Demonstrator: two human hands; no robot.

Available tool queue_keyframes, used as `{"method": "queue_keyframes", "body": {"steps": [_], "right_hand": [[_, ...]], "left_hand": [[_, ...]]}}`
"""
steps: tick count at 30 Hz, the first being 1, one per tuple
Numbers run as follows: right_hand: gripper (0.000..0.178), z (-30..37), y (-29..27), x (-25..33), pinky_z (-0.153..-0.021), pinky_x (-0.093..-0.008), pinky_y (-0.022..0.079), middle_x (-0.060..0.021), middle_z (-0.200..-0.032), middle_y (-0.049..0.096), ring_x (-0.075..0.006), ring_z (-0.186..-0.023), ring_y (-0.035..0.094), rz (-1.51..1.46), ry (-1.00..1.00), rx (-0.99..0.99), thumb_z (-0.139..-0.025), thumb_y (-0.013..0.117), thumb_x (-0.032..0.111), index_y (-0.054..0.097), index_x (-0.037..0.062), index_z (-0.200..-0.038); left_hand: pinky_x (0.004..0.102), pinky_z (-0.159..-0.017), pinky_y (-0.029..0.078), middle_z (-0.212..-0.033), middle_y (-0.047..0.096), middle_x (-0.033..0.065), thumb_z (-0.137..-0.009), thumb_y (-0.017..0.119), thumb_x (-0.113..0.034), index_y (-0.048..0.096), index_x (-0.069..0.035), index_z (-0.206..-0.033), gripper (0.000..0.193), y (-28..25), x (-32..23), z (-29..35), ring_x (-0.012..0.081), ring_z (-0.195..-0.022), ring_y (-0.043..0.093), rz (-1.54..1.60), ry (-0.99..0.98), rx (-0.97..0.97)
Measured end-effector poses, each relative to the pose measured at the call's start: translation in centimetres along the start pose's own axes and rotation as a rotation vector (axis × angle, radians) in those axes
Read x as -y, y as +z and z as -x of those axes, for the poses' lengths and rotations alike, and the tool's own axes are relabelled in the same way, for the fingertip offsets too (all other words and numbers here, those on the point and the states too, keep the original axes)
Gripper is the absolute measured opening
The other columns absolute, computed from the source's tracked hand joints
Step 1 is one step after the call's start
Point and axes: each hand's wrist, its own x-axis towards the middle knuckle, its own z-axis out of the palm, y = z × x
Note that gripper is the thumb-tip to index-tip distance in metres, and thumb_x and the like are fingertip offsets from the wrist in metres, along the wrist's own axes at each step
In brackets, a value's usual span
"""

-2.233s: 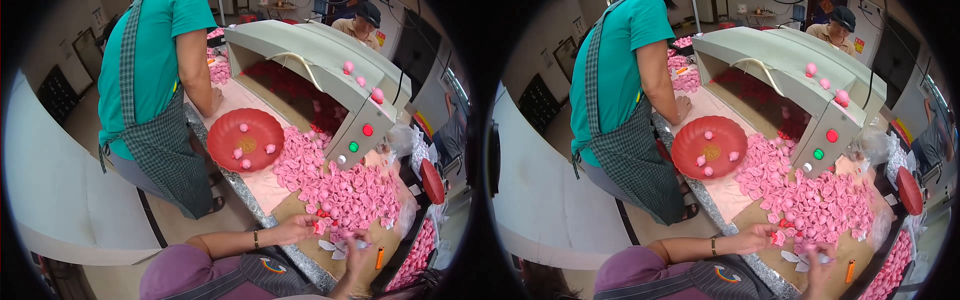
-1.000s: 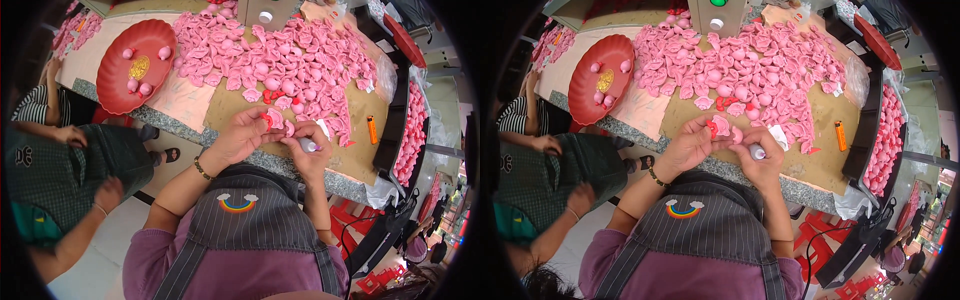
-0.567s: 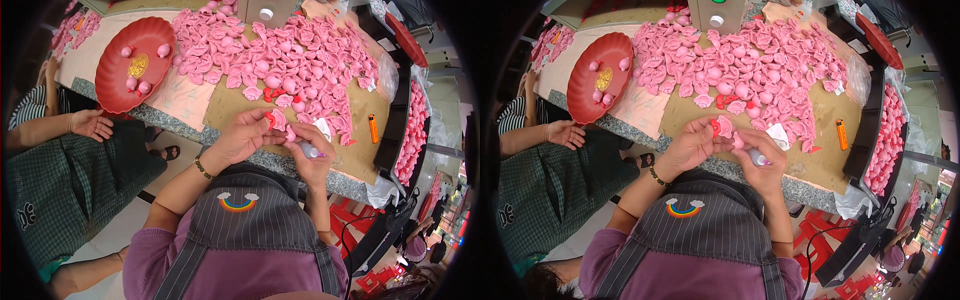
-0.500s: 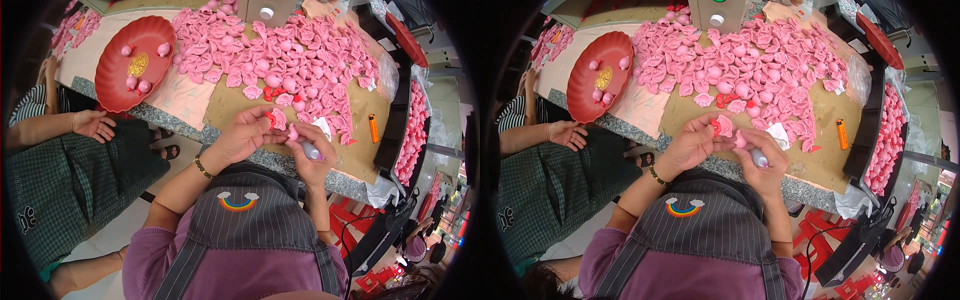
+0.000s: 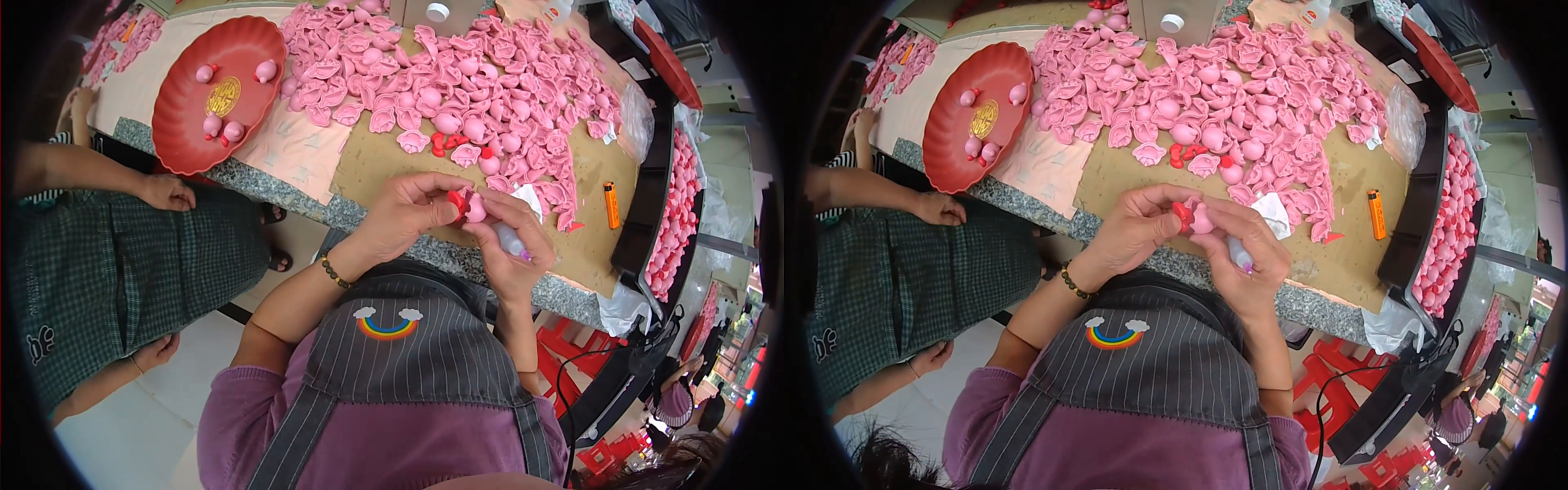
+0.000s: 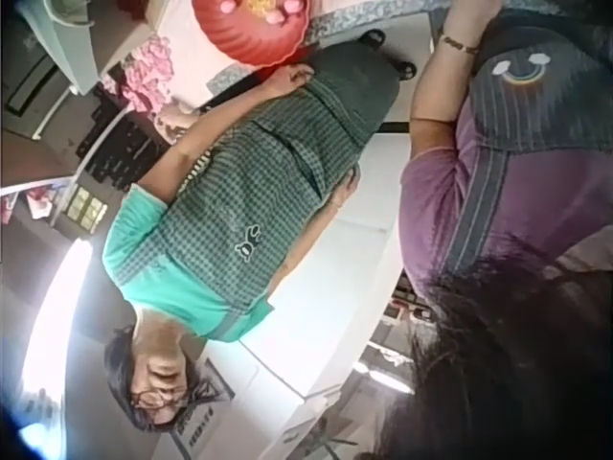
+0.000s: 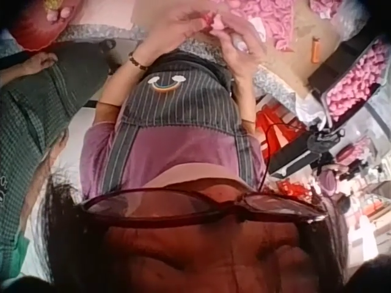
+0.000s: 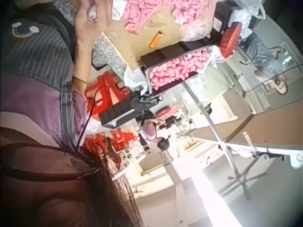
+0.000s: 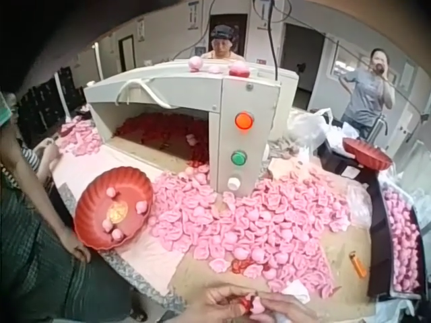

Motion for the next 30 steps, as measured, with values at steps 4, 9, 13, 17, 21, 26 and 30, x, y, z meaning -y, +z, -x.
{"method": "queue_keyframes", "body": {"steps": [4,9,13,17,21,26,30], "right_hand": [[0.029,0.1,0.1,-0.1,-0.082,-0.0323,0.048,-0.0146,-0.096,0.065,-0.0223,-0.093,0.061,0.009,-0.020,-0.003,-0.064,0.075,-0.004,0.065,-0.0026,-0.091],[0.029,0.2,0.3,-0.1,-0.081,-0.0323,0.049,-0.0146,-0.096,0.065,-0.0224,-0.092,0.062,0.025,-0.030,-0.009,-0.064,0.075,-0.005,0.065,-0.0024,-0.091],[0.029,0.3,0.3,-0.2,-0.081,-0.0321,0.049,-0.0149,-0.096,0.065,-0.0223,-0.092,0.062,0.004,-0.014,-0.020,-0.064,0.075,-0.005,0.065,-0.0024,-0.091],[0.029,0.1,0.3,-0.1,-0.081,-0.0319,0.050,-0.0155,-0.097,0.064,-0.0224,-0.092,0.062,0.008,-0.030,-0.007,-0.064,0.075,-0.006,0.064,-0.0026,-0.091],[0.029,-0.2,0.4,-0.5,-0.080,-0.0321,0.050,-0.0161,-0.098,0.064,-0.0229,-0.092,0.062,0.000,-0.039,-0.002,-0.065,0.074,-0.006,0.064,-0.0025,-0.092],[0.028,-0.8,0.5,0.2,-0.080,-0.0325,0.050,-0.0166,-0.098,0.064,-0.0231,-0.092,0.062,0.037,-0.039,0.011,-0.065,0.074,-0.006,0.064,-0.0023,-0.091],[0.028,-0.6,0.2,0.2,-0.080,-0.0326,0.050,-0.0169,-0.098,0.064,-0.0240,-0.092,0.062,0.045,-0.069,0.024,-0.065,0.074,-0.007,0.064,-0.0020,-0.091]], "left_hand": [[0.0292,-0.087,0.047,-0.108,0.060,0.0099,-0.084,0.062,-0.008,0.054,0.002,-0.116,0.034,-0.1,0.0,0.1,0.0157,-0.100,0.058,-0.019,-0.010,0.012],[0.0289,-0.087,0.048,-0.107,0.061,0.0106,-0.084,0.062,-0.007,0.054,0.002,-0.115,0.033,0.0,-0.3,0.1,0.0158,-0.098,0.059,-0.074,-0.025,0.007],[0.0286,-0.086,0.049,-0.106,0.061,0.0115,-0.084,0.062,-0.005,0.055,0.002,-0.114,0.032,0.6,-0.7,0.1,0.0162,-0.097,0.059,-0.063,-0.033,0.007],[0.0281,-0.085,0.050,-0.106,0.061,0.0118,-0.083,0.061,-0.003,0.055,0.003,-0.114,0.032,0.5,-0.8,0.1,0.0163,-0.096,0.060,-0.037,-0.054,-0.002],[0.0280,-0.085,0.050,-0.106,0.061,0.0117,-0.083,0.062,-0.003,0.055,0.003,-0.114,0.032,0.4,-1.2,-0.2,0.0162,-0.097,0.060,-0.076,-0.059,-0.008],[0.0277,-0.086,0.049,-0.107,0.060,0.0113,-0.082,0.062,-0.002,0.055,0.002,-0.114,0.033,0.8,-1.8,-0.2,0.0162,-0.097,0.060,-0.030,-0.074,-0.009],[0.0280,-0.085,0.050,-0.107,0.060,0.0114,-0.081,0.063,0.000,0.055,0.002,-0.114,0.033,1.0,-1.7,-0.1,0.0163,-0.097,0.060,-0.028,-0.079,-0.031]]}}
